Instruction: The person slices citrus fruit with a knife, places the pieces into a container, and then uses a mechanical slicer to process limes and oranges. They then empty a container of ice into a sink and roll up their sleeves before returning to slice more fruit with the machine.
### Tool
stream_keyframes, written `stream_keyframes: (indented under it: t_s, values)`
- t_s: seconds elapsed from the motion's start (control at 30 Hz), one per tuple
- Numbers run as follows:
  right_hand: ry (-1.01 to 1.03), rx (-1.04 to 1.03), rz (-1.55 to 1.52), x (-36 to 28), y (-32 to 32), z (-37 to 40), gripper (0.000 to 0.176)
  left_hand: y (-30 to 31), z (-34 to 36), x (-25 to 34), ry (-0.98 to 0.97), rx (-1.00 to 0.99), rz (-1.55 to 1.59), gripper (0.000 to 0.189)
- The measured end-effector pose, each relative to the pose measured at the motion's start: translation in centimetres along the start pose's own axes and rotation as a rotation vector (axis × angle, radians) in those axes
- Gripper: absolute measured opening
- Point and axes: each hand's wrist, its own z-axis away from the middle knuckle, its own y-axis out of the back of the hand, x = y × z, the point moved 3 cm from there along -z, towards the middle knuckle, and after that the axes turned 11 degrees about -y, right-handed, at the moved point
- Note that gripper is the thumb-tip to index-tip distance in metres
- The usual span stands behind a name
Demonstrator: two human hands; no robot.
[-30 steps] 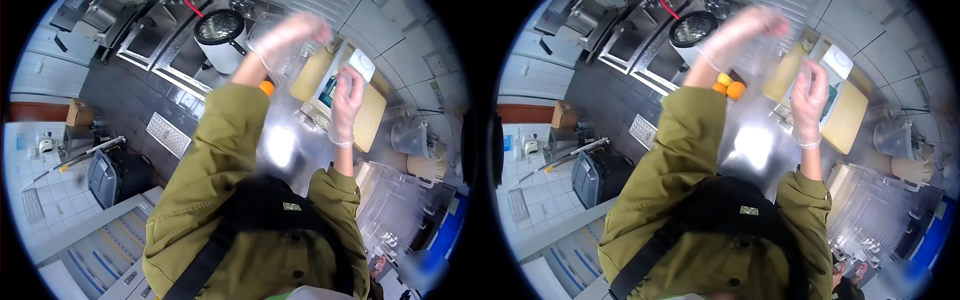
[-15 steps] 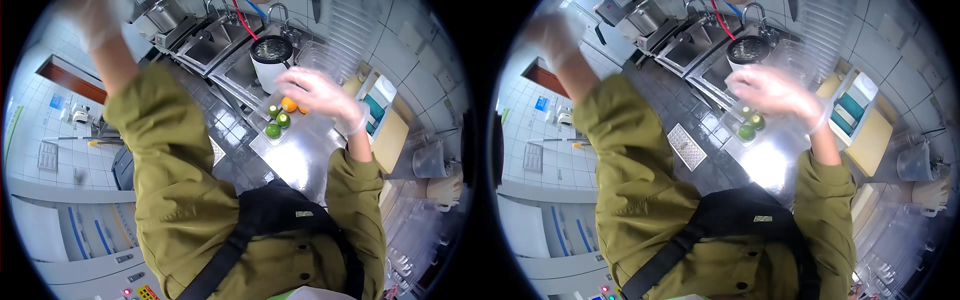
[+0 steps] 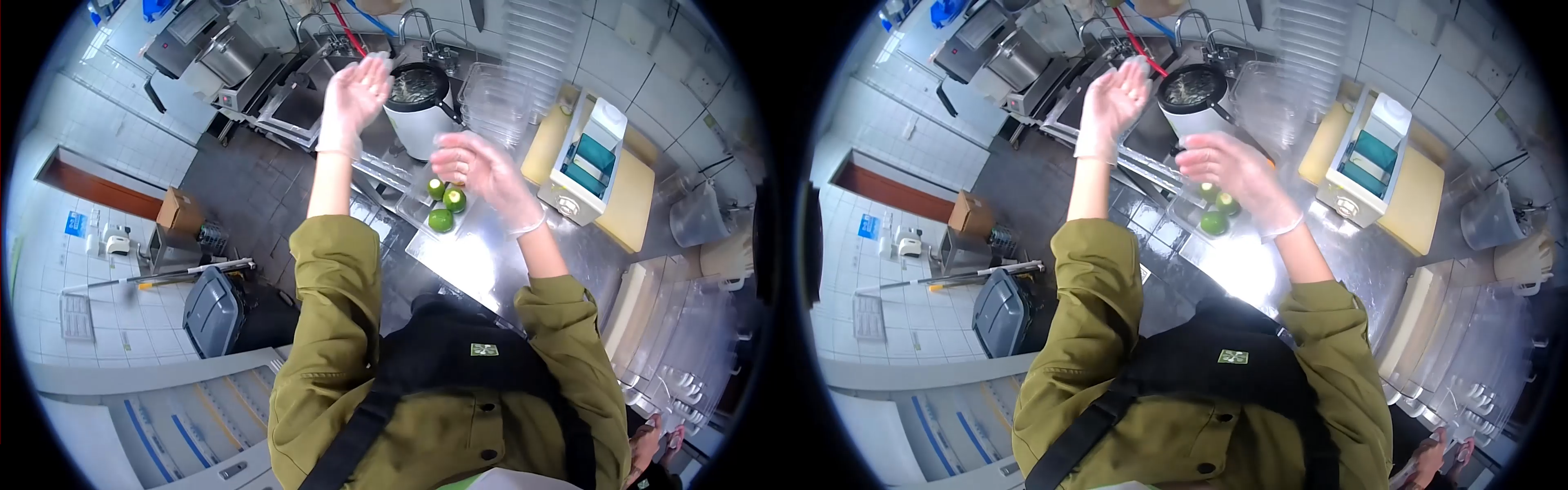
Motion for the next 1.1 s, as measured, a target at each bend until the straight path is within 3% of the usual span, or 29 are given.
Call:
stream_keyframes:
  t_s: [0.13,0.2,0.23,0.3,0.33,0.37,0.4,0.43,0.47,0.53,0.6,0.63,0.67,0.73,0.8,0.9,0.93,1.0,1.07,1.1]
  values:
    - [-0.019,0.034,-0.221,1.0,1.5,-2.4,0.05,0.0,0.5,-0.6,0.171,-0.188,0.053,0.052]
    - [-0.046,0.129,-0.115,2.3,2.5,-3.7,0.052,2.1,0.6,0.7,0.202,-0.244,0.064,0.055]
    - [-0.057,0.152,-0.063,3.0,3.0,-4.6,0.052,3.5,0.8,1.7,0.173,-0.234,-0.076,0.055]
    - [-0.082,0.235,0.039,4.6,3.7,-6.4,0.051,8.7,-0.1,3.4,0.162,-0.394,-0.496,0.047]
    - [-0.097,0.294,0.091,5.3,3.8,-7.4,0.05,8.6,2.1,4.9,0.062,-0.389,-0.869,0.045]
    - [-0.122,0.371,0.104,5.8,3.6,-8.4,0.047,11.2,3.0,6.4,-0.095,-0.425,-0.911,0.044]
    - [-0.137,0.439,0.089,6.6,4.1,-9.9,0.045,15.2,1.4,7.7,-0.08,-0.599,-0.942,0.041]
    - [-0.127,0.456,0.078,8.0,5.1,-11.6,0.044,19.1,0.5,9.4,-0.368,-0.924,-1.287,0.039]
    - [-0.133,0.469,0.077,8.7,6.2,-13.6,0.044,20.8,-2.1,9.2,0.461,-0.419,-1.486,0.037]
    - [-0.13,0.529,0.134,9.7,6.1,-18.2,0.042,25.7,-4.3,12.1,0.518,-0.496,-1.481,0.037]
    - [-0.148,0.542,0.139,10.5,5.0,-23.0,0.042,28.2,-5.3,16.2,0.279,-0.563,-1.321,0.039]
    - [-0.17,0.524,0.159,10.2,3.8,-25.1,0.042,27.9,-5.2,17.8,0.355,-0.399,-1.163,0.043]
    - [-0.2,0.482,0.191,10.7,3.4,-26.7,0.042,27.7,-6.0,19.2,0.369,-0.31,-1.329,0.044]
    - [-0.24,0.377,0.289,10.4,3.5,-30.7,0.042,29.5,-7.4,21.6,0.249,-0.219,-1.43,0.045]
    - [-0.312,0.449,0.405,11.0,4.7,-33.9,0.04,29.7,-7.4,23.6,0.226,-0.199,-1.289,0.045]
    - [-0.219,0.461,0.533,12.7,6.9,-38.9,0.04,27.1,-5.6,26.1,0.181,-0.165,-1.272,0.039]
    - [-0.195,0.524,0.511,13.2,7.3,-40.7,0.041,30.4,-7.0,26.1,0.239,-0.254,-1.279,0.039]
    - [-0.069,0.515,0.544,13.4,8.0,-44.8,0.042,34.0,-8.5,26.3,0.337,-0.25,-1.129,0.04]
    - [0.017,0.505,0.546,12.7,9.5,-50.4,0.038,36.2,-11.2,27.1,0.366,-0.234,-1.09,0.041]
    - [0.016,0.594,0.589,12.4,10.9,-53.6,0.035,36.9,-13.0,28.0,0.332,-0.272,-1.055,0.042]
